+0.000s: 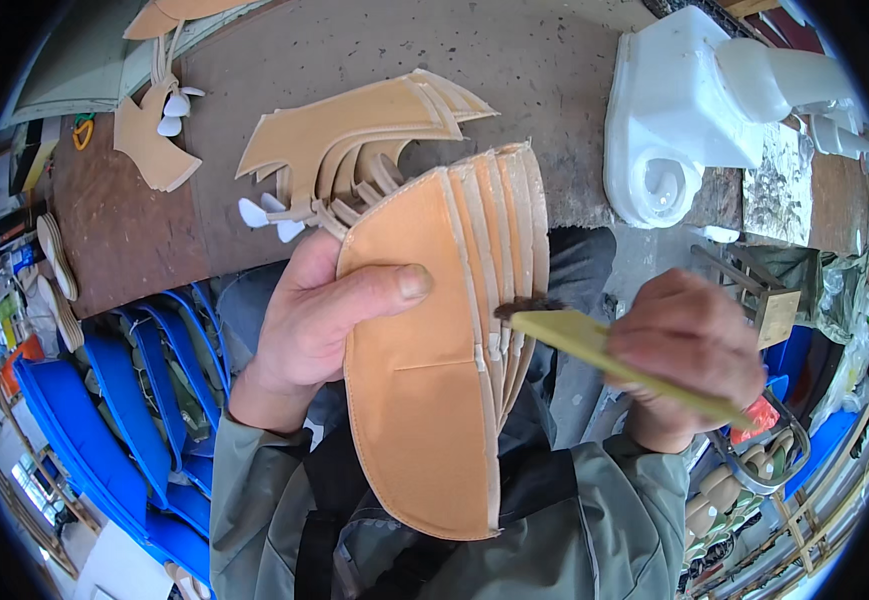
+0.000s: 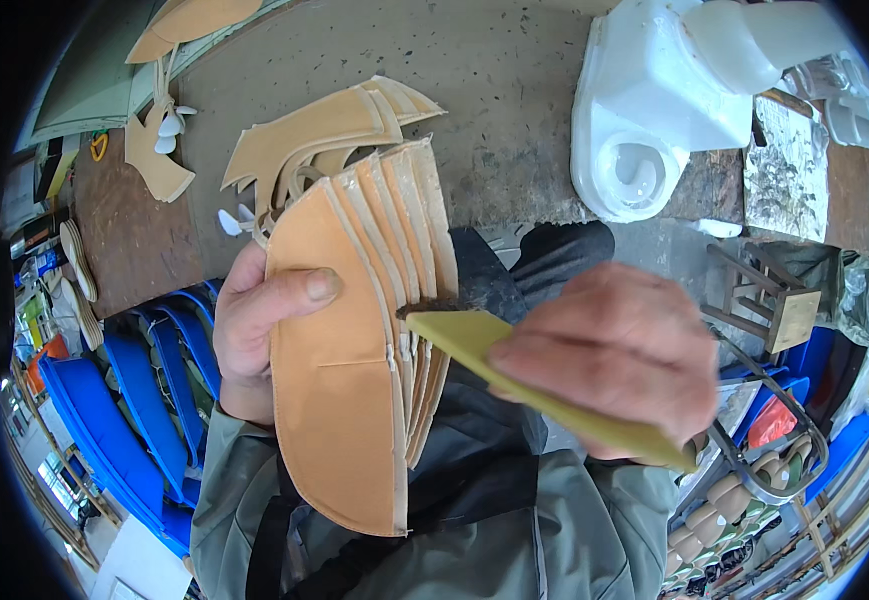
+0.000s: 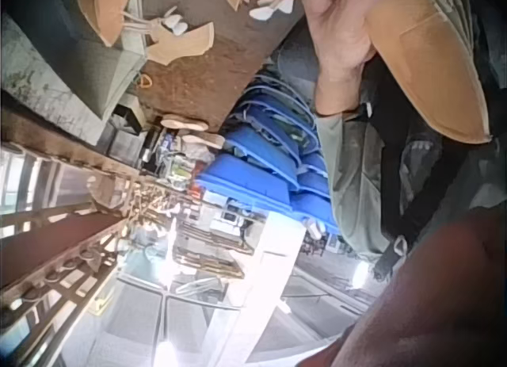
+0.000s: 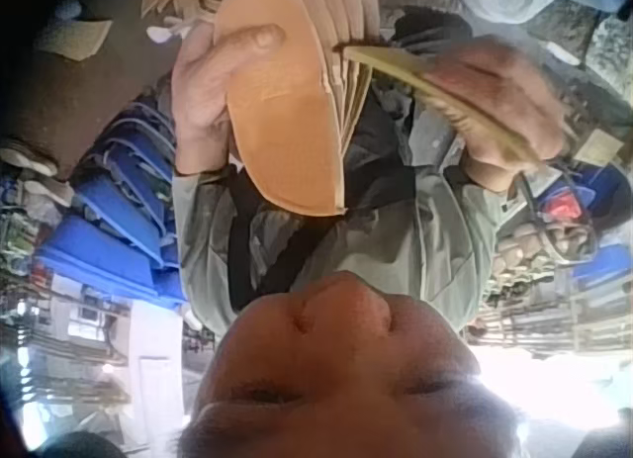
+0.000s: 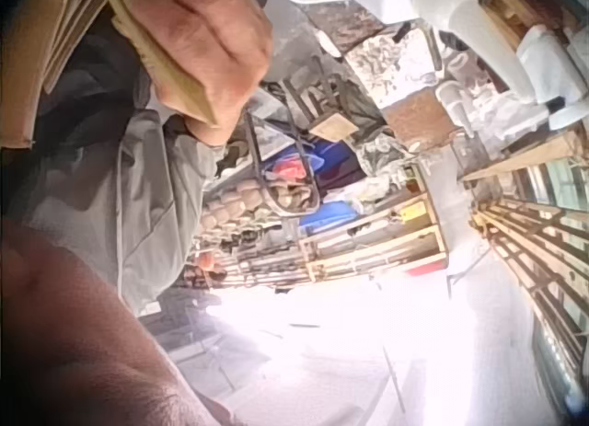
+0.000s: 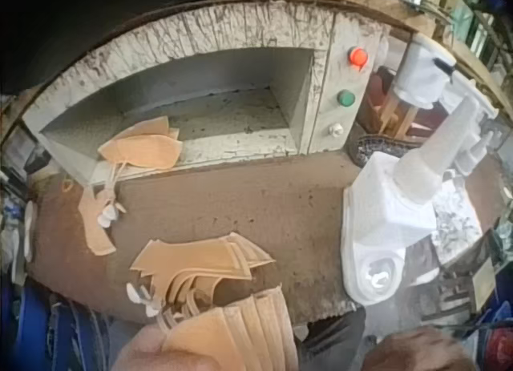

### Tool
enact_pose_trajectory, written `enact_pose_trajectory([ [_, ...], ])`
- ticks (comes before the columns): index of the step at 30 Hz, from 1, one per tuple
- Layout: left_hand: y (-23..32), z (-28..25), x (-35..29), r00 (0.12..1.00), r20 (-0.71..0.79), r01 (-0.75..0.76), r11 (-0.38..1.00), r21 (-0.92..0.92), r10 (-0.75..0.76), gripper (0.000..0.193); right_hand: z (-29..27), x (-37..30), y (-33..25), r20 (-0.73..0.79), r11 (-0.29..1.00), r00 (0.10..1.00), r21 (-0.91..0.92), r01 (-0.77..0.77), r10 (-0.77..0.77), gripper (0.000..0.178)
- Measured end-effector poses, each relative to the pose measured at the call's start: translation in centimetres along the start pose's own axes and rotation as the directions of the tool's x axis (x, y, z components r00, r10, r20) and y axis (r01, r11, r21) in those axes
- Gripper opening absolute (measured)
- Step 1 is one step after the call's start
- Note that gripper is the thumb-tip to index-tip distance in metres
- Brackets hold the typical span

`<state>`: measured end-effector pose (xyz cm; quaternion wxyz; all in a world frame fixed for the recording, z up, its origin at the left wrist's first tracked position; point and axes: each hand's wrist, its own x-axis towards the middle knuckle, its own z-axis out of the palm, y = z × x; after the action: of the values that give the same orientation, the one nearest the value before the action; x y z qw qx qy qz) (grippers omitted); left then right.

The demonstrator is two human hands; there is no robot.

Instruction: Applying glue or dye to the edges of leather shoe upper components using a small brush at a workshop station.

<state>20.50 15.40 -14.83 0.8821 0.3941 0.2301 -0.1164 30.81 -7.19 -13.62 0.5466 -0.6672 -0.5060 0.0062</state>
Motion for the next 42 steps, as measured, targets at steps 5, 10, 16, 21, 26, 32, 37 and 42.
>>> enact_pose_trajectory([
  [5,0.4,0.3,-0.2,1.000,-0.012,-0.018,1.000,-0.010,0.018,0.029,1.3,2.3,0.5,-0.020,0.993,0.993,-0.014,0.114,-0.114,0.023],
  [10,0.2,0.1,-0.2,0.997,-0.040,-0.062,0.997,0.042,0.063,0.027,1.0,1.1,-0.8,0.186,0.974,0.970,-0.133,0.183,-0.157,0.030],
  [16,-0.1,-0.5,-0.4,0.999,0.035,-0.015,0.999,0.040,0.014,0.028,1.6,3.6,1.5,-0.061,0.998,0.996,-0.010,0.062,-0.063,0.015],
  [21,-0.1,-0.5,-1.0,0.992,0.056,-0.120,0.990,0.079,0.116,0.037,-0.2,5.6,2.8,-0.302,0.967,0.919,0.076,-0.241,0.253,0.018],
  [26,-0.2,-1.5,-0.5,0.990,0.100,-0.106,0.991,0.083,0.098,0.040,-0.9,4.3,2.4,-0.125,0.925,0.917,0.081,-0.370,0.378,0.018],
  [32,-0.6,-0.5,0.1,0.992,0.031,-0.122,0.992,0.032,0.121,0.040,-0.9,1.4,2.4,-0.028,0.981,0.988,0.117,0.153,-0.150,0.025],
  [37,0.2,-0.5,-1.4,0.980,-0.028,-0.194,0.978,0.071,0.196,0.041,-1.2,-0.4,0.2,-0.015,0.961,1.000,0.277,0.021,-0.018,0.020],
  [42,-0.7,-0.1,0.1,0.955,0.010,-0.295,0.947,0.126,0.296,0.042,-4.7,-2.3,-0.5,-0.612,0.853,0.628,0.157,-0.498,0.480,0.019],
])
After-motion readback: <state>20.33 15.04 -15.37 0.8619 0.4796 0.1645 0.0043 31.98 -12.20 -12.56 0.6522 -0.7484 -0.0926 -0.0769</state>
